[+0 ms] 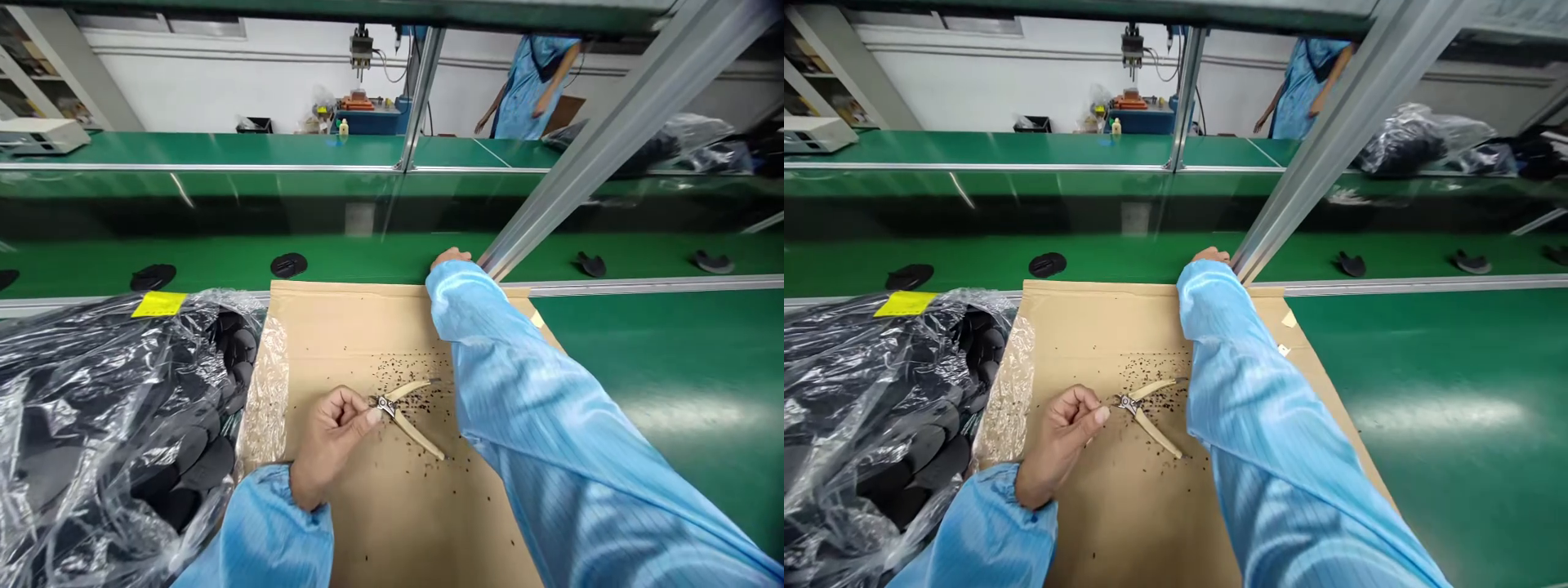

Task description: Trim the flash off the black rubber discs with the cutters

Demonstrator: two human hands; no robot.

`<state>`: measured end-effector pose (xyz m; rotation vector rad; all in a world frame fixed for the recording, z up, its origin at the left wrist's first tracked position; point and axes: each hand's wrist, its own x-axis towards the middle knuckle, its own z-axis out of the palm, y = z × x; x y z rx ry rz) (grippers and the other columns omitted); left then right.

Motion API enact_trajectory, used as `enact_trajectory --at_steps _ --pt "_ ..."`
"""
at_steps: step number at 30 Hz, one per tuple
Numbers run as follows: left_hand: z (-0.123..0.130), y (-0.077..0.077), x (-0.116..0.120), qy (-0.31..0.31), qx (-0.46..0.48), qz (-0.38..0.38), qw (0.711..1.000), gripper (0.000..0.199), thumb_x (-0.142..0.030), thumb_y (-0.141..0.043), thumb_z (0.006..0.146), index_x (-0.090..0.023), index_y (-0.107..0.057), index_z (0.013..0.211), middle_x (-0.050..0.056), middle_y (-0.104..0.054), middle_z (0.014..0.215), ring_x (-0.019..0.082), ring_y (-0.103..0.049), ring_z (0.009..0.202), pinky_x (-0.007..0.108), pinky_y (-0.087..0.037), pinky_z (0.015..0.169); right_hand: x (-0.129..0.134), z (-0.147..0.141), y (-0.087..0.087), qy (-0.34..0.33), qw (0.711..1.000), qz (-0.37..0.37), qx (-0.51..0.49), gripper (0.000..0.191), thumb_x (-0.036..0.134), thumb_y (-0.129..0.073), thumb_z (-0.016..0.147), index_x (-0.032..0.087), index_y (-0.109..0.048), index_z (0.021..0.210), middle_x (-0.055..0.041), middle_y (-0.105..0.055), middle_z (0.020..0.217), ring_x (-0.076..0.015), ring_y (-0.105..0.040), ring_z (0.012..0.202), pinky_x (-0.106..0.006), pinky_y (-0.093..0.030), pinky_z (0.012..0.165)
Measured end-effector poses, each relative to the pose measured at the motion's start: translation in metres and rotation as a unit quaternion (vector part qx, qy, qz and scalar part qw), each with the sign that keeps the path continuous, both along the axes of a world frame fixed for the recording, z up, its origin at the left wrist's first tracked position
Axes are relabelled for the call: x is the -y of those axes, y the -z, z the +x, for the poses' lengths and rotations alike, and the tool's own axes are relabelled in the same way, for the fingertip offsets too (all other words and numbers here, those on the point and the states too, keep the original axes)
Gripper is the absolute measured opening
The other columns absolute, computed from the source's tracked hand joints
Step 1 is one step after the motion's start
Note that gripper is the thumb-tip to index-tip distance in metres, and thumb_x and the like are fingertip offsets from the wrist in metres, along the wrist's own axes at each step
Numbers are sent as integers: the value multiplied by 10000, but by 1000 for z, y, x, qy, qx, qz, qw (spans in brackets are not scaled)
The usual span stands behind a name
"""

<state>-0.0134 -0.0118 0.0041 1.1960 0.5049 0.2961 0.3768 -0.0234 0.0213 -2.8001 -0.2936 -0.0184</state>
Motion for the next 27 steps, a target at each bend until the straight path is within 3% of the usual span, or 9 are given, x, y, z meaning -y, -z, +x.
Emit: enact_trajectory --at_steps 5,8,10,12,14,16,19,22,27 --pt "2 -3 2 -7 12 -34 999 335 -428 -759 709 -166 -551 698 -66 -389 504 56 -319 480 209 -247 479 7 -15 -23 -17 998 53 33 314 115 -484 887 95 -612 1173 -205 -611 1126 -312 -581 1076 -461 -456 916" --pt "4 -10 1 -24 39 -107 993 337 -450 -746 716 -165 -575 770 -55 -443 522 68 -417 489 202 -326 503 17 -62 -38 -119 983 131 47 236 171 -572 863 173 -650 1086 -73 -668 1018 -204 -618 978 -331 -485 893" --pt "4 -16 -3 -14 40 -192 980 393 -524 -684 750 -164 -587 876 -21 -537 598 100 -507 521 223 -400 524 33 -114 -46 -273 918 287 11 172 176 -615 826 135 -652 989 -60 -682 916 -184 -635 866 -321 -519 818" --pt "4 -21 -8 39 27 -278 959 514 -631 -557 795 -152 -582 977 48 -636 732 139 -574 552 265 -461 531 55 -173 -50 -405 834 372 -53 133 226 -651 811 143 -646 914 -52 -690 893 -174 -645 821 -325 -536 787" --pt "3 -23 -12 96 26 -325 941 581 -669 -482 815 -129 -586 1000 97 -667 813 159 -601 564 288 -490 517 79 -225 -50 -497 776 375 -97 78 237 -626 839 165 -649 858 -45 -696 867 -167 -653 819 -328 -537 799" --pt "1 -22 -13 104 37 -307 945 456 -546 -595 806 -120 -600 969 78 -661 808 136 -592 542 267 -493 496 99 -260 -44 -552 753 348 -87 78 229 -593 860 182 -655 859 -63 -694 937 -184 -646 936 -361 -515 890" --pt "0 -17 -9 10 58 -207 977 364 -251 -751 710 -152 -589 1020 32 -665 885 84 -575 529 228 -499 514 120 -276 -26 -515 811 279 -9 324 250 -584 847 176 -599 1162 -137 -582 1252 -249 -520 1206 -451 -419 1039" --pt "3 -15 -5 -97 84 -125 984 540 -223 -781 679 -210 -530 1157 12 -661 966 75 -585 562 220 -495 542 131 -271 -5 -465 870 159 39 573 374 -636 810 142 -495 1316 -186 -493 1340 -318 -447 1257 -530 -375 1055" --pt "8 -13 -7 -120 105 -124 979 429 -243 -790 674 -154 -573 1034 15 -653 861 82 -586 604 218 -467 573 134 -267 15 -466 880 52 76 449 365 -566 880 145 -532 1270 -168 -525 1286 -306 -478 1182 -521 -383 1028"
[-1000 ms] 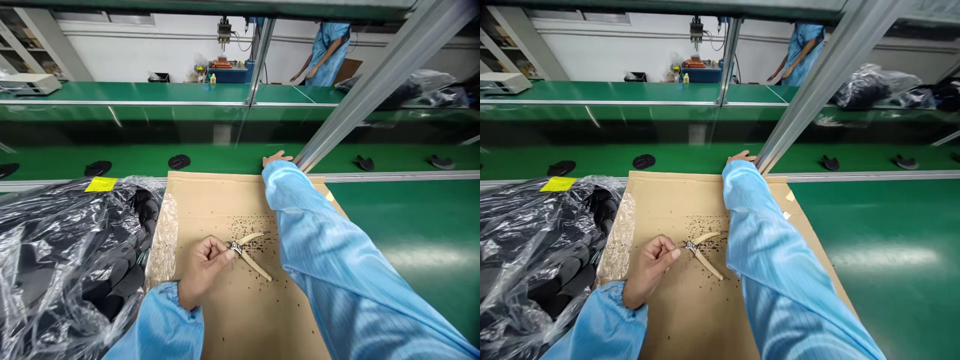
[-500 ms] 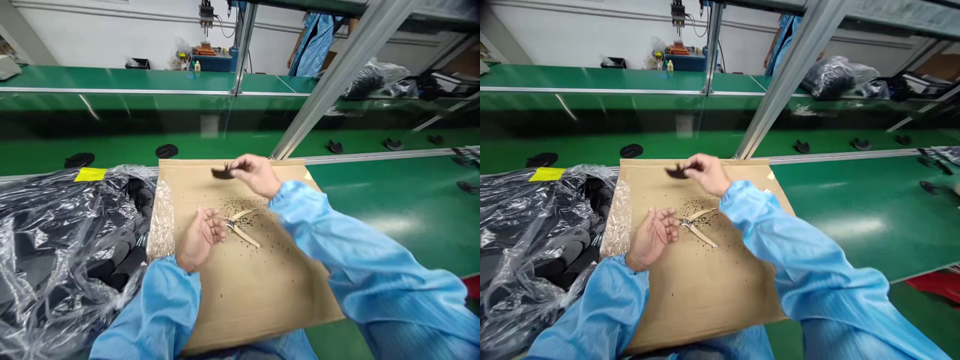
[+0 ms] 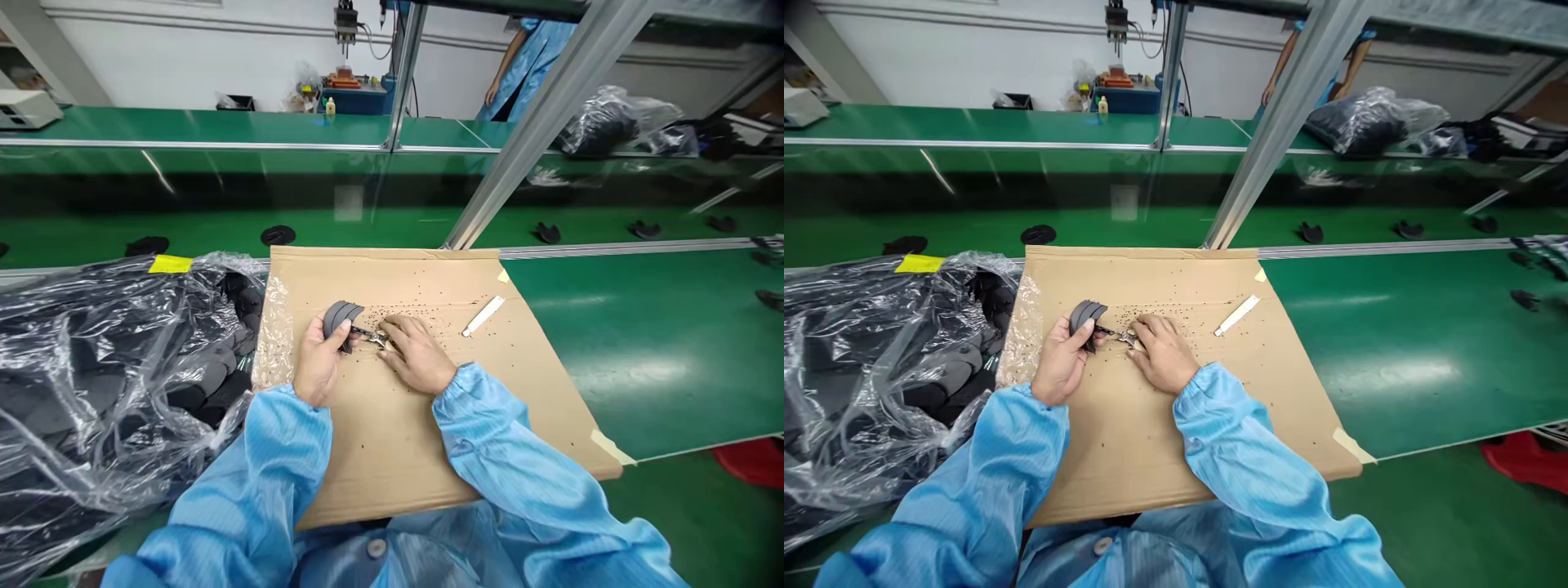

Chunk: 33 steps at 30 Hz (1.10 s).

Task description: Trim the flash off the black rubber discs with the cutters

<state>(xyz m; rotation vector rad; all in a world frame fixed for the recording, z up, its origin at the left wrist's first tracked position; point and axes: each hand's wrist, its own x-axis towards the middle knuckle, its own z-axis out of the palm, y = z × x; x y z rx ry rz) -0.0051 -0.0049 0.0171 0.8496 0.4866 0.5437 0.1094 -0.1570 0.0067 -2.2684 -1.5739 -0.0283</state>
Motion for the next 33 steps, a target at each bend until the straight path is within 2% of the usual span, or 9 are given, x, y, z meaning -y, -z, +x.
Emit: enact_trajectory --at_steps 2,5,9,12,18,28,33 --pt "1 1 -1 1 8 -25 1000 395 -236 -795 669 -150 -573 984 8 -643 831 89 -593 618 222 -468 582 -3 -1 1 18 1000 22 11 377 309 -487 923 131 -538 1252 -161 -554 1229 -292 -494 1135 -502 -396 1010" --pt "1 1 -3 7 11 -70 997 341 -218 -792 676 -135 -579 929 10 -636 806 99 -615 665 221 -485 612 -7 -1 0 34 995 86 24 376 293 -396 963 105 -525 1262 -169 -562 1164 -278 -506 1080 -470 -428 975" --pt "2 1 -4 16 4 -134 991 227 -162 -751 723 -104 -602 884 36 -649 786 103 -632 697 202 -508 631 -8 -2 -1 23 988 149 16 399 371 -412 973 147 -509 1288 -140 -561 1092 -235 -555 982 -383 -503 870" --pt "1 -1 -3 21 4 -162 987 156 -129 -710 760 -101 -605 872 39 -651 770 105 -635 688 197 -522 624 -7 -4 -2 10 988 151 29 404 428 -444 962 176 -535 1265 -121 -578 1041 -224 -578 916 -359 -524 805" --pt "-1 -4 -1 39 5 -177 983 121 -103 -683 778 -104 -603 869 42 -655 765 107 -642 680 198 -540 611 -7 -6 -3 -4 983 172 61 398 427 -461 959 144 -562 1220 -127 -592 1008 -221 -585 890 -345 -530 780" --pt "-2 -7 1 47 -1 -195 980 96 -102 -664 796 -104 -597 865 38 -655 748 101 -639 671 193 -540 605 -6 -8 -4 -9 979 194 69 376 417 -485 954 159 -568 1214 -113 -601 998 -207 -594 888 -325 -525 773" --pt "-2 -4 1 57 -3 -195 979 117 -125 -681 793 -100 -601 876 46 -656 756 102 -637 677 197 -540 613 -5 -8 -6 -1 983 162 82 361 404 -469 961 160 -591 1198 -115 -608 993 -206 -593 862 -326 -518 759"
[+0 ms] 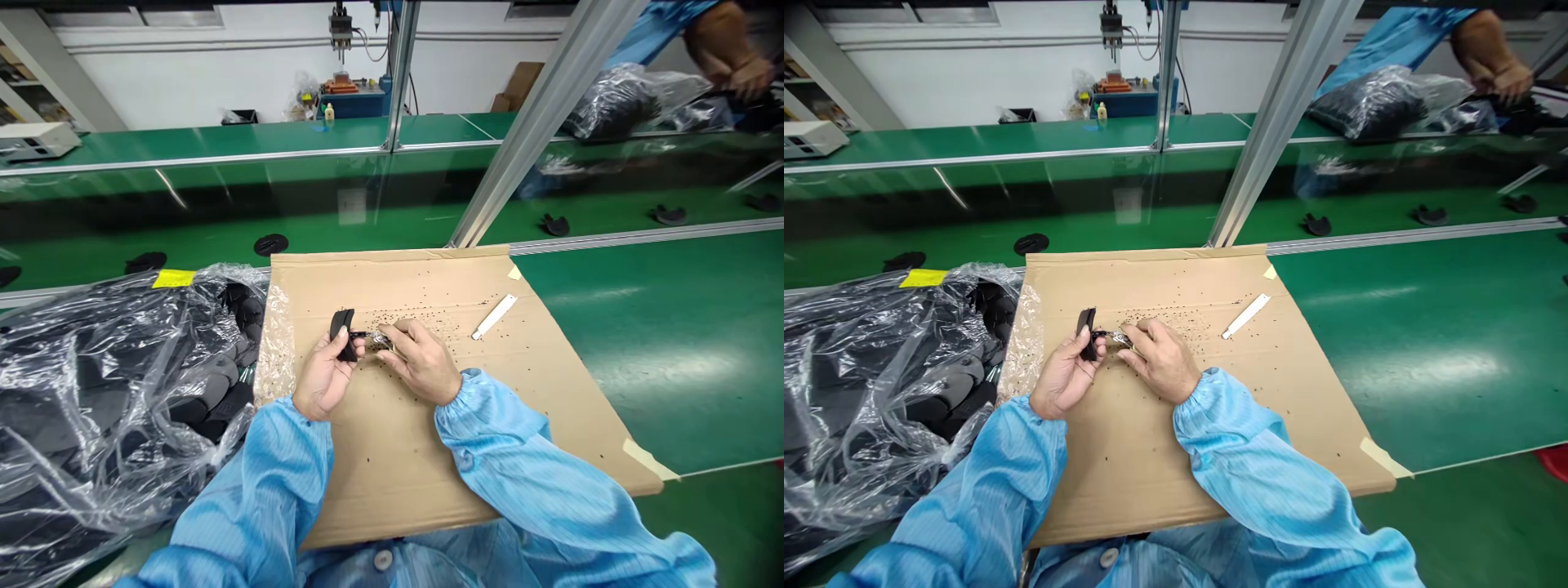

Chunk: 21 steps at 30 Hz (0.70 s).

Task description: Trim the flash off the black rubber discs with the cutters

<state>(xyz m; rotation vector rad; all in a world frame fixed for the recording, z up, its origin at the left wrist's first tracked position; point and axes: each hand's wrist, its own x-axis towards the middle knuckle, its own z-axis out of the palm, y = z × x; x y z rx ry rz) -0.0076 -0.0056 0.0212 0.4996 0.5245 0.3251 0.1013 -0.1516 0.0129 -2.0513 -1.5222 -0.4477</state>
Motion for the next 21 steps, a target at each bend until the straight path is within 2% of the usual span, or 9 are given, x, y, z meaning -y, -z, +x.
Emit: enact_trajectory --at_steps 4,9,11,16,19,21 --pt "1 2 2 -12 -9 -5 1000 114 -118 -682 788 -113 -603 870 37 -649 750 103 -635 680 211 -543 631 0 0 -1 15 999 -34 2 322 376 -455 967 196 -603 1189 -105 -625 1013 -205 -602 873 -327 -513 769" --pt "2 1 3 -16 -12 -2 1000 75 -107 -665 795 -114 -598 828 41 -629 743 114 -627 706 227 -532 654 0 -3 1 18 999 -41 -19 318 372 -433 978 203 -601 1189 -95 -640 1016 -195 -618 899 -299 -523 771" --pt "2 0 3 -18 -6 10 1000 119 -111 -684 778 -125 -596 858 29 -620 757 107 -613 689 221 -517 627 1 -3 2 15 999 -33 -35 326 383 -428 980 203 -596 1194 -94 -640 1010 -192 -623 896 -294 -529 778" --pt "-1 0 0 -43 28 86 995 372 -134 -779 687 -190 -579 995 -30 -601 815 55 -557 591 167 -427 497 1 1 2 2 997 27 -66 331 381 -457 969 187 -586 1205 -101 -627 1011 -190 -626 915 -301 -539 821" --pt "-1 2 -2 -38 36 99 994 387 -179 -814 658 -193 -571 959 -40 -602 804 38 -527 556 144 -360 436 2 4 1 3 996 39 -74 328 374 -470 962 192 -583 1211 -105 -625 1036 -196 -624 946 -316 -538 851" --pt "0 3 -3 -40 41 84 995 352 -213 -815 665 -184 -564 911 -31 -613 795 55 -562 604 154 -411 485 2 3 0 -3 996 31 -81 332 377 -472 960 199 -580 1219 -106 -627 1055 -201 -623 969 -323 -536 867"
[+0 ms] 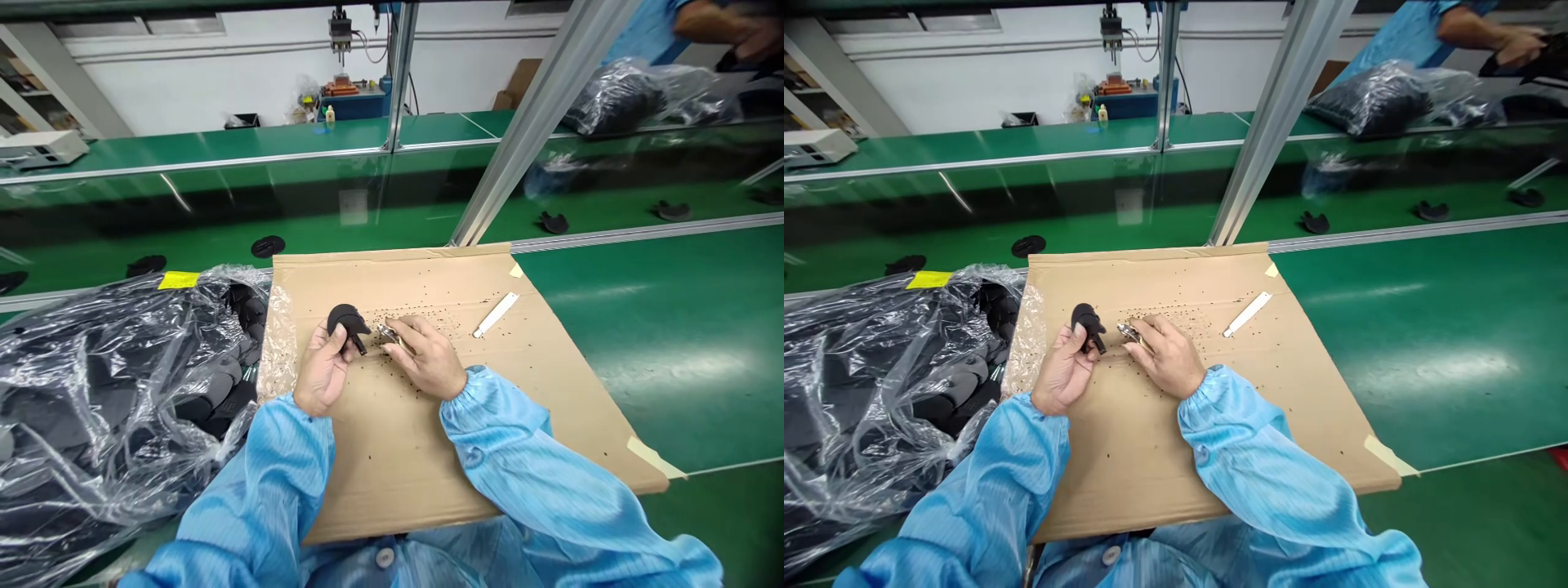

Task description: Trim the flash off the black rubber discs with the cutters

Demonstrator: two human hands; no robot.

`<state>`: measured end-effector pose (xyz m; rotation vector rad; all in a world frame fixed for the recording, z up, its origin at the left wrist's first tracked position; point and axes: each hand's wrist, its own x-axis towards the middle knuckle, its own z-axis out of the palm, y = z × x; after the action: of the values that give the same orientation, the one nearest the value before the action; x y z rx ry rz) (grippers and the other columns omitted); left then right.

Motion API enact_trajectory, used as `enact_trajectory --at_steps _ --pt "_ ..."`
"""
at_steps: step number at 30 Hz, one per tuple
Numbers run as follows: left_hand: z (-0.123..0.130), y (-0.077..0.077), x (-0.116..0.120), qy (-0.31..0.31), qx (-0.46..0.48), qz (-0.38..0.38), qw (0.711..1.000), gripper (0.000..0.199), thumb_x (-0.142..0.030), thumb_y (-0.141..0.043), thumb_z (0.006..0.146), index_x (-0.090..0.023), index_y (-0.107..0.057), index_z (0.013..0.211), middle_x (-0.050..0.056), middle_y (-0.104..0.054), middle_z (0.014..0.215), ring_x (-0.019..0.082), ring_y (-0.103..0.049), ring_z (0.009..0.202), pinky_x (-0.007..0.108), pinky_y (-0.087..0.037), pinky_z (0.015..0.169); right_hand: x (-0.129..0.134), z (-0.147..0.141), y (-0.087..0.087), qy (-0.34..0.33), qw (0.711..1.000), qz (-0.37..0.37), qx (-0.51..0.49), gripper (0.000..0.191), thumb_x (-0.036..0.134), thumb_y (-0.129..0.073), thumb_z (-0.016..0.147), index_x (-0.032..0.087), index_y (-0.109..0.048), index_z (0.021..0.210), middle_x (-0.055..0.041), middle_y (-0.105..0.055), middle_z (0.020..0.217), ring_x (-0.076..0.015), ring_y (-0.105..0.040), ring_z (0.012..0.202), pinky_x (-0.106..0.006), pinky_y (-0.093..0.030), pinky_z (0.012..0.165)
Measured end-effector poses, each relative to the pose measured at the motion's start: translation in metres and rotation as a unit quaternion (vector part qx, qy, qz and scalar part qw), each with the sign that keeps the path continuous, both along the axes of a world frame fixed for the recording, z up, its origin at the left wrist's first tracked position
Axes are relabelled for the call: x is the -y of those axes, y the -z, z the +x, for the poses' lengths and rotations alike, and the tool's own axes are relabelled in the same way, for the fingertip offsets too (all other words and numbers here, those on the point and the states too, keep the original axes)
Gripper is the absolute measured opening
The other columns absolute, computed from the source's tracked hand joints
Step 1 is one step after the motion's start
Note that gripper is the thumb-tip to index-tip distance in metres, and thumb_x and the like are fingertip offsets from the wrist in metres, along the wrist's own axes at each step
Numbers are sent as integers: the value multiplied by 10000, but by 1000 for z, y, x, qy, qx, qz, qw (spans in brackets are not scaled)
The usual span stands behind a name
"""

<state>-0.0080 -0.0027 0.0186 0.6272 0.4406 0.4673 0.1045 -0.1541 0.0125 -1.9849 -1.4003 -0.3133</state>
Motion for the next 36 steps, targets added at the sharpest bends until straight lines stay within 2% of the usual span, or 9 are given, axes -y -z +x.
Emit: enact_trajectory --at_steps 2,4,8,13,17,24,29,36 --pt "0 -1 0 16 -3 -16 1000 327 -235 -797 693 -191 -561 915 -24 -621 787 89 -609 664 189 -473 557 0 -3 -1 -14 1000 -8 -6 340 381 -475 958 196 -578 1224 -108 -631 1063 -203 -622 980 -326 -536 872" --pt "-1 -2 0 41 -19 -26 999 330 -237 -788 704 -198 -564 942 -23 -616 775 107 -625 659 203 -481 549 0 -7 -2 -25 1000 -13 -13 350 385 -473 958 191 -576 1231 -111 -631 1070 -203 -622 981 -327 -541 867" --pt "-1 -3 -1 51 -49 -50 996 309 -233 -788 701 -168 -584 924 -29 -571 726 60 -541 542 157 -371 432 0 -13 -4 -34 999 -22 -19 365 392 -462 959 197 -571 1247 -115 -627 1075 -207 -621 969 -335 -548 847" --pt "0 -3 0 77 -39 -68 994 248 -211 -726 757 -179 -613 976 -30 -545 675 56 -435 492 174 -328 431 0 -17 -5 -44 997 -54 -14 359 406 -463 963 198 -585 1230 -106 -636 1079 -200 -625 957 -320 -538 836" --pt "0 -5 1 93 -49 -70 992 215 -200 -708 768 -174 -617 961 -32 -535 651 55 -405 467 176 -311 423 -1 -19 -4 -52 995 -80 5 376 434 -462 961 187 -604 1207 -109 -639 1081 -200 -632 913 -318 -538 803" --pt "0 -5 2 103 -54 -48 992 215 -230 -710 772 -175 -614 956 -34 -511 648 47 -413 454 169 -323 417 -1 -21 -4 -55 994 -92 6 377 440 -452 965 188 -609 1197 -111 -636 1046 -197 -636 881 -314 -538 772" --pt "1 -4 3 91 -54 -34 994 224 -236 -727 757 -160 -629 943 -34 -504 645 42 -402 459 166 -335 424 -2 -25 -7 -34 989 -139 24 335 418 -488 956 206 -612 1184 -89 -642 1031 -185 -636 843 -282 -519 694" --pt "2 0 5 70 -52 -16 996 247 -240 -747 739 -138 -649 942 -23 -536 674 50 -447 506 165 -372 453 -2 -28 -12 -16 982 -180 54 258 362 -495 960 202 -632 1110 -68 -651 987 -177 -627 797 -279 -489 663"
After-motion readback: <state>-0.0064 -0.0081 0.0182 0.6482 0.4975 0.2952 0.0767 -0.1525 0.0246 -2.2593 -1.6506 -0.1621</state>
